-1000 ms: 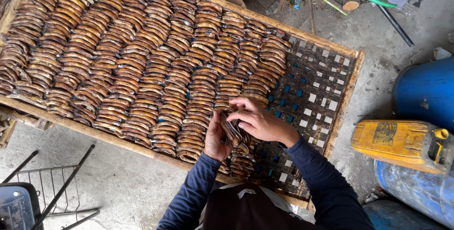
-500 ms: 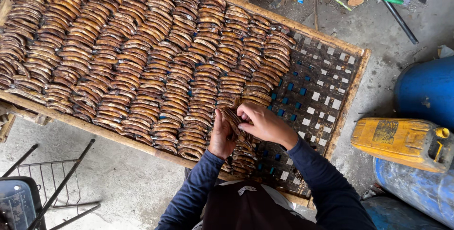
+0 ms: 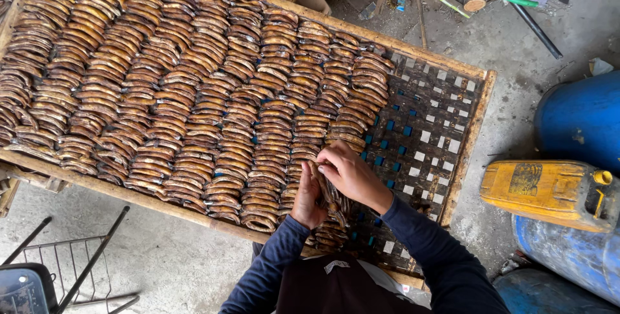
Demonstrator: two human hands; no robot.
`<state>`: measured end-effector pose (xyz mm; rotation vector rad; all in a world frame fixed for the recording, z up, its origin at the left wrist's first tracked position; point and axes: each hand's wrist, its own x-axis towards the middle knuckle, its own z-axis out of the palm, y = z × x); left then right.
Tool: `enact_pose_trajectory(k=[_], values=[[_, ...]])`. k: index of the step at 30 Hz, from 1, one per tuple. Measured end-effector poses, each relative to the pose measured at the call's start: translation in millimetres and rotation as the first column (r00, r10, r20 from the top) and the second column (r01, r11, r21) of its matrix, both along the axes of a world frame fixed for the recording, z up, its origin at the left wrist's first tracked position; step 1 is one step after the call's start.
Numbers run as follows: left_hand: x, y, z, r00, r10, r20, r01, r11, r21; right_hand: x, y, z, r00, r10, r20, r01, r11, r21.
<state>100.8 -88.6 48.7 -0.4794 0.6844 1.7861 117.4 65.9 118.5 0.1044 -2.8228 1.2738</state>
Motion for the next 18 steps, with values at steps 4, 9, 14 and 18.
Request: enact_pose_trajectory(k=[4,9,14,18], values=[[1.9,-3.9,-6.4,0.999,0.054,0.001,-0.054,0.995,0.087,0.7,10.1,-8.3,0.997,-0.017,0.069,0.031,0.979,-0.201],[1.3,-13.8,-16.1,0.994,0.102,-0.039,-0.095,0.985,0.144,-20.9,75.0,-13.4,0.981,-0.113,0.158,0.18,0.836,-0.518],[2.5,-35.4,-26.5,0.99,0.137,-0.017,-0.135,0.987,0.091,-80.4,142.0,-35.9,0.882,-0.465,-0.073,0.468,0.883,0.031],[6.2,-56.0,-36.0,0.993,0.12,-0.019,-0.119,0.991,0.057,-129.4,191.7,-59.0,0.882,-0.446,-0.154,0.427,0.893,-0.14]])
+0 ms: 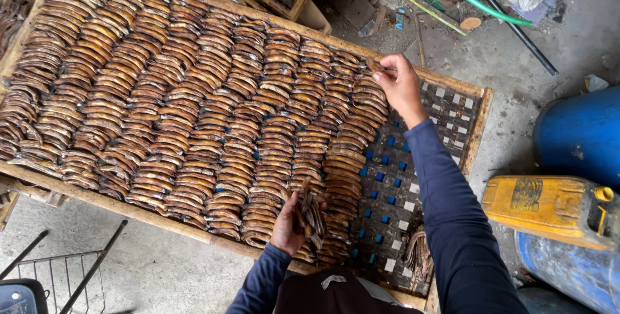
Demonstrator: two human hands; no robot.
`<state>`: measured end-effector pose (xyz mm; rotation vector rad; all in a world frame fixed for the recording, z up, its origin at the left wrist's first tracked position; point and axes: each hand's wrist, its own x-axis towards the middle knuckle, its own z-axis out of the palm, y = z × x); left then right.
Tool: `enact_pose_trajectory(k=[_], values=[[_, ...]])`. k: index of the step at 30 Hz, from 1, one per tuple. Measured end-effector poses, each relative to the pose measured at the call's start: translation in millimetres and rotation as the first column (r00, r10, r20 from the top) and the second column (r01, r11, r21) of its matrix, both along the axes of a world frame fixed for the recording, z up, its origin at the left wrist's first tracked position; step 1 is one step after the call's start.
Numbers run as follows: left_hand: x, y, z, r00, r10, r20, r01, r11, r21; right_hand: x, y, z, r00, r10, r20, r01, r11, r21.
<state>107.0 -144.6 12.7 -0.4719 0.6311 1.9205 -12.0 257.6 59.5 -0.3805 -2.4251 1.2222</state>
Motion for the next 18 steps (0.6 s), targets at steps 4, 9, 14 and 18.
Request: enact_pose_trajectory(k=[4,9,14,18], values=[[0.3,-10.2,-5.8,0.994,0.095,0.049,-0.092,0.993,-0.067,-30.6,31.5,-24.4,1.0,0.021,0.014,-0.019,0.995,-0.099],[-2.4,-17.8,-1.1,0.996,0.087,0.012,-0.085,0.987,-0.138,-30.4,36.2,-48.6,0.982,-0.115,0.152,0.108,0.993,0.056],[-4.6,-17.8,3.4,0.995,0.1,0.016,-0.096,0.984,-0.148,-23.6,34.5,-57.3,0.976,-0.181,0.12,0.144,0.954,0.264],[-3.9,-15.7,2.9,0.992,0.116,0.041,-0.108,0.98,-0.165,-21.6,35.8,-55.4,0.979,-0.177,0.104,0.097,0.846,0.523]])
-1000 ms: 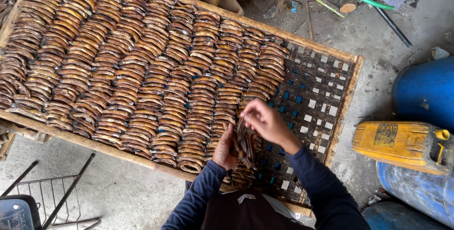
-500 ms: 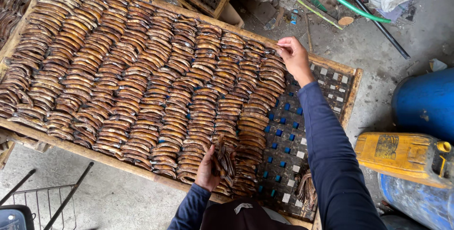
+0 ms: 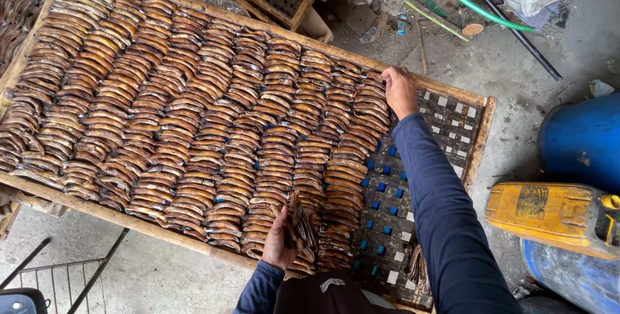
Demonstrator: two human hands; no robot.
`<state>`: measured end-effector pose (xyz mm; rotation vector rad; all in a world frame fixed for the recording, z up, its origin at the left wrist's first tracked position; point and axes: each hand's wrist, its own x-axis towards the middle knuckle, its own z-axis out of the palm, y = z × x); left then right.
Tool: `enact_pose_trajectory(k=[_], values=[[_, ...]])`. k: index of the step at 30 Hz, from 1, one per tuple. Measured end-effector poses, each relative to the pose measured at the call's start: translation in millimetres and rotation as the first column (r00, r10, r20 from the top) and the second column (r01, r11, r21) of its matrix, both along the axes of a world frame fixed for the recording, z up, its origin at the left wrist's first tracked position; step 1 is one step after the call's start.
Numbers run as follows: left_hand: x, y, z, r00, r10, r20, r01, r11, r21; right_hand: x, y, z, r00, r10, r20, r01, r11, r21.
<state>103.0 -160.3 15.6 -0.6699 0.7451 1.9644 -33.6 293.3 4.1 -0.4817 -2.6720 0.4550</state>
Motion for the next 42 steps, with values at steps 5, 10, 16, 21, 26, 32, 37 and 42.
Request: enact_pose_trajectory(k=[5,10,16,21,26,32,37,42], values=[[2.9,0.7,-2.8,1.0,-0.013,0.005,0.013,1.0,0.016,5.8,-4.2,-4.3,0.998,-0.059,0.032,0.059,0.998,0.0],[7.0,-1.9,-7.1,1.0,-0.013,0.011,0.013,1.0,0.003,8.7,-4.4,-9.1,0.976,-0.165,0.14,0.18,0.979,-0.1],[11.7,-3.4,-7.5,1.0,-0.026,0.005,0.026,1.0,0.012,2.3,-4.8,0.2,0.975,-0.145,0.166,0.163,0.981,-0.103],[13.0,-1.1,-4.1,1.0,-0.026,-0.012,0.026,1.0,-0.001,-4.2,-8.6,6.6,0.958,-0.141,0.248,0.17,0.98,-0.101],[12.6,1.0,0.4,0.998,-0.037,-0.041,0.039,0.999,0.036,-1.3,-10.3,-0.9,0.962,-0.213,0.169,0.246,0.945,-0.214],[13.6,1.3,3.8,0.999,-0.01,-0.052,0.013,0.999,0.048,30.3,-13.8,4.6,0.961,-0.256,-0.099,0.216,0.929,-0.301],[17.8,8.0,4.1,0.998,-0.028,-0.049,0.034,0.993,0.115,105.6,-90.6,33.3,0.998,-0.005,0.059,0.044,0.725,-0.687],[26.2,26.4,6.3,0.998,-0.041,-0.055,0.049,0.986,0.158,191.9,-197.6,46.2,0.798,0.602,0.027,-0.052,0.114,-0.992]])
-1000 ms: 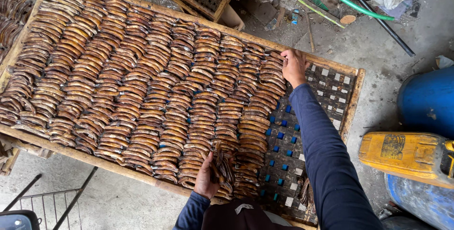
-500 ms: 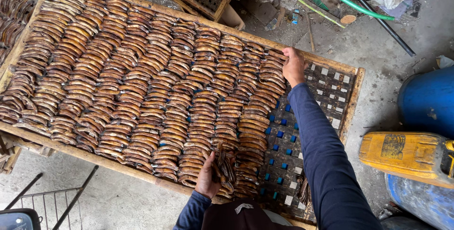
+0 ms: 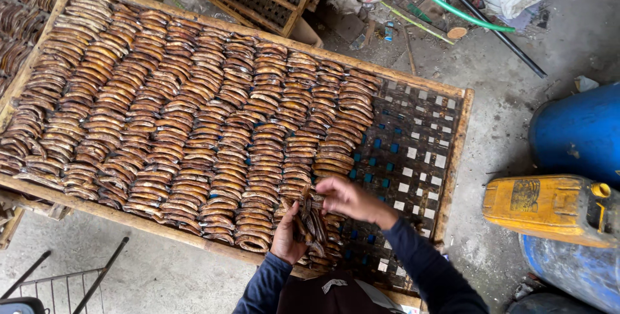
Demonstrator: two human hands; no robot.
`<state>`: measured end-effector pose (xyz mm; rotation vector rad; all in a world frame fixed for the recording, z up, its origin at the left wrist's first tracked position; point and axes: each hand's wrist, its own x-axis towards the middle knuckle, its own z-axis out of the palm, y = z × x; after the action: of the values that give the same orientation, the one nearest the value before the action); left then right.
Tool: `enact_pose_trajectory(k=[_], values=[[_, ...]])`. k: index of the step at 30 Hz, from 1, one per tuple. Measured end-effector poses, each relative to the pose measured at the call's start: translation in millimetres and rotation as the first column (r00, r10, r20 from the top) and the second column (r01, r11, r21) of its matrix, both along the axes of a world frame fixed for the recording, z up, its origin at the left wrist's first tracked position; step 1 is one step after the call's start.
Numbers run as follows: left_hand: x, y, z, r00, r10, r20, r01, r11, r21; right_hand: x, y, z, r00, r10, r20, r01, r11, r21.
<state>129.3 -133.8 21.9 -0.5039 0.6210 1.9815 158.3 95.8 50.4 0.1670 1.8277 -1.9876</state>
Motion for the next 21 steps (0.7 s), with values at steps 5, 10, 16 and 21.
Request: enact_pose_trajectory(k=[5,10,16,21], values=[[8.6,11.9,9.7,0.999,-0.024,0.03,0.026,0.997,-0.076,34.7,-1.6,-7.5,0.995,-0.077,-0.061,0.093,0.943,0.319],[25.3,14.4,15.6,0.995,-0.08,-0.058,0.076,0.994,-0.077,24.3,55.2,-1.4,0.993,-0.113,-0.042,0.118,0.837,0.535],[29.7,3.5,-0.1,0.998,-0.066,-0.008,0.065,0.991,-0.12,-48.6,156.8,14.3,0.882,-0.322,-0.345,0.472,0.628,0.619],[29.7,-5.7,-13.1,1.0,0.024,-0.001,-0.023,0.988,-0.155,-129.1,212.2,-6.8,0.694,-0.449,-0.562,0.686,0.651,0.327]])
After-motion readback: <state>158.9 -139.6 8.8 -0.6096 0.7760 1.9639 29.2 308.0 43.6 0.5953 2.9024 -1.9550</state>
